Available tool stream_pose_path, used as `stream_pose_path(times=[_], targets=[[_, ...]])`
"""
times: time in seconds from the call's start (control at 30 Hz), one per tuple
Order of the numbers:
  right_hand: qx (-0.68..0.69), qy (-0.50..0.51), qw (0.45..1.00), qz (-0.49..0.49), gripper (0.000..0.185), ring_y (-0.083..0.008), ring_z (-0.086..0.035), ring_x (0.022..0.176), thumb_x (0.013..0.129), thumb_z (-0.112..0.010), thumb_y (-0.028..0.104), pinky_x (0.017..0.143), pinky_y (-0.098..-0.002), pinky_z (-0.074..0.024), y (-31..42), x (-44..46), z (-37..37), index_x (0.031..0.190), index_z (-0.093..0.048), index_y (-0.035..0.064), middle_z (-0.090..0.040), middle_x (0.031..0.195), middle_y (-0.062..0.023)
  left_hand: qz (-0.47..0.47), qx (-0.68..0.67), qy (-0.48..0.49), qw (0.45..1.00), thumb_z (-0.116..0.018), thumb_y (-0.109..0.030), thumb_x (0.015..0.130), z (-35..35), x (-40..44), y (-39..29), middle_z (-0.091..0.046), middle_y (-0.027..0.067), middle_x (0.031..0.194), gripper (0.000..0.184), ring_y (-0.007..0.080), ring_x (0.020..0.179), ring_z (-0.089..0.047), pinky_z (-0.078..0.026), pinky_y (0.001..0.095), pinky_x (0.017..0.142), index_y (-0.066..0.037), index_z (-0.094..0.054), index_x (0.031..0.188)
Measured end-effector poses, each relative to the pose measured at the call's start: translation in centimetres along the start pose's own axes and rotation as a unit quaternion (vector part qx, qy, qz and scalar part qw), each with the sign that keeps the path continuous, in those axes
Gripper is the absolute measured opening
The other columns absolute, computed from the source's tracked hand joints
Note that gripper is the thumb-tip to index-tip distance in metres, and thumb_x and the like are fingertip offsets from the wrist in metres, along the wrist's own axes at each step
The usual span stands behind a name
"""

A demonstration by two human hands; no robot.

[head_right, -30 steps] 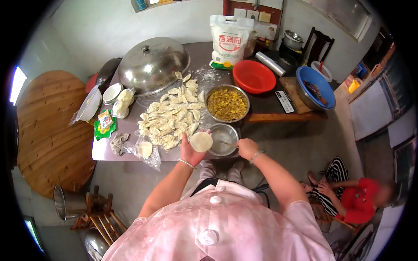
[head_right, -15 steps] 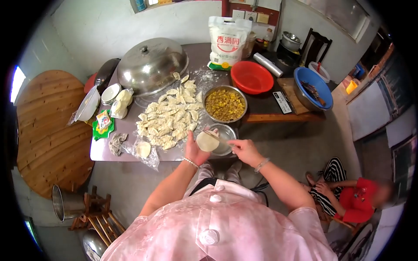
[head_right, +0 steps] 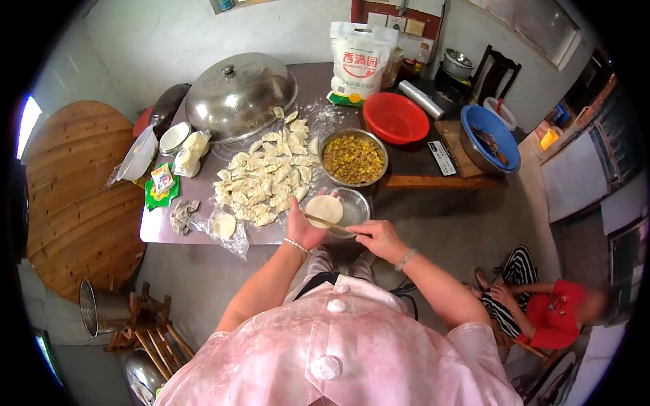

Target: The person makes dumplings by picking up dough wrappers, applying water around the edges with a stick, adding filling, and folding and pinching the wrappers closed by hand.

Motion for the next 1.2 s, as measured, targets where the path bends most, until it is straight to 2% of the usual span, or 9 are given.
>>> stream_pose_path(times=[0.43,0.5,0.6,0.7,0.8,1.03,1.13,1.2], targets=[[-0.056,0.019,0.997,0.044,0.029,-0.0256,-0.06,0.071,0.07,-0.064,0.002,0.066,-0.032,-0.0477,1.0,-0.5,1.3,0.098,-0.067,0.0077,-0.063,0.079,-0.0109,-0.027,-0.015,0.014,0.999,-0.019,-0.068,0.086,-1.0,-0.3,-1.6,-0.038,0.021,0.136,0.086,0.0368,0.126,-0.036,-0.026,0.0479,0.107,0.002,-0.029,0.134],[-0.071,0.03,0.995,0.056,0.028,-0.0251,-0.061,0.071,0.071,-0.063,0.002,0.065,-0.0319,-0.0479,1.1,-0.4,1.6,0.098,-0.067,0.0073,-0.063,0.08,-0.0109,-0.025,-0.014,0.026,0.999,-0.02,-0.069,0.085,-1.0,-0.3,-1.7,-0.039,0.0206,0.135,0.085,0.0365,0.124,-0.038,-0.028,0.0475,0.106,0.001,-0.029,0.133],[-0.025,-0.028,0.999,0.019,0.028,-0.0256,-0.061,0.069,0.072,-0.062,0.001,0.064,-0.0332,-0.0481,0.9,0.0,3.0,0.099,-0.067,0.0062,-0.064,0.078,-0.0125,-0.026,-0.005,0.046,0.999,-0.021,-0.069,0.085,-1.0,-0.4,-1.9,-0.038,0.0208,0.135,0.085,0.0366,0.125,-0.038,-0.028,0.0473,0.106,0.001,-0.028,0.134],[-0.011,-0.059,0.992,-0.108,0.027,-0.0278,-0.062,0.07,0.074,-0.061,0.005,0.064,-0.0345,-0.0483,-2.2,0.0,3.1,0.101,-0.066,0.006,-0.064,0.078,-0.0158,-0.028,-0.019,0.04,0.999,-0.021,-0.069,0.085,-0.4,-0.7,-2.4,-0.034,0.0213,0.139,0.088,0.0369,0.127,-0.035,-0.025,0.0476,0.107,0.002,-0.024,0.136],[-0.058,-0.04,0.984,-0.165,0.028,-0.0313,-0.062,0.072,0.075,-0.059,0.01,0.067,-0.0369,-0.0482,-5.6,0.7,1.5,0.102,-0.065,0.0064,-0.063,0.08,-0.0192,-0.036,-0.03,0.016,0.999,-0.023,-0.069,0.085,0.6,-1.2,-2.9,-0.034,0.0228,0.138,0.089,0.0368,0.127,-0.035,-0.025,0.0466,0.108,0.005,-0.026,0.134],[-0.074,-0.036,0.982,-0.172,0.035,-0.0341,-0.061,0.081,0.072,-0.053,0.004,0.072,-0.0394,-0.0474,-9.4,5.3,-3.7,0.104,-0.065,0.0091,-0.062,0.086,-0.0212,-0.039,-0.051,-0.027,0.998,-0.025,-0.068,0.085,2.8,-2.4,-3.0,-0.038,0.0237,0.135,0.088,0.0366,0.126,-0.036,-0.028,0.0451,0.107,0.009,-0.035,0.126],[-0.064,-0.014,0.978,-0.196,0.037,-0.0337,-0.061,0.085,0.071,-0.052,0.003,0.075,-0.0383,-0.0476,-10.9,6.7,-5.4,0.105,-0.066,0.0102,-0.063,0.089,-0.021,-0.038,-0.072,-0.008,0.997,-0.025,-0.069,0.085,3.5,-2.9,-2.9,-0.038,0.0229,0.135,0.088,0.0363,0.126,-0.037,-0.029,0.0479,0.105,0.008,-0.034,0.127],[-0.077,-0.019,0.982,-0.173,0.036,-0.0334,-0.061,0.085,0.072,-0.053,0.003,0.075,-0.0379,-0.0477,-11.3,7.1,-5.6,0.104,-0.066,0.0092,-0.064,0.089,-0.0199,-0.046,-0.05,0.005,0.998,-0.025,-0.07,0.084,3.3,-3.5,-2.9,-0.038,0.0224,0.135,0.088,0.0362,0.125,-0.037,-0.031,0.0502,0.104,0.006,-0.034,0.127]])
Point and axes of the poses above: each hand's wrist, its own x-axis towards the middle knuckle, its own z-axis out of the back of the hand, y = z × x, the point moved 8 cm from there along x, towards the middle knuckle
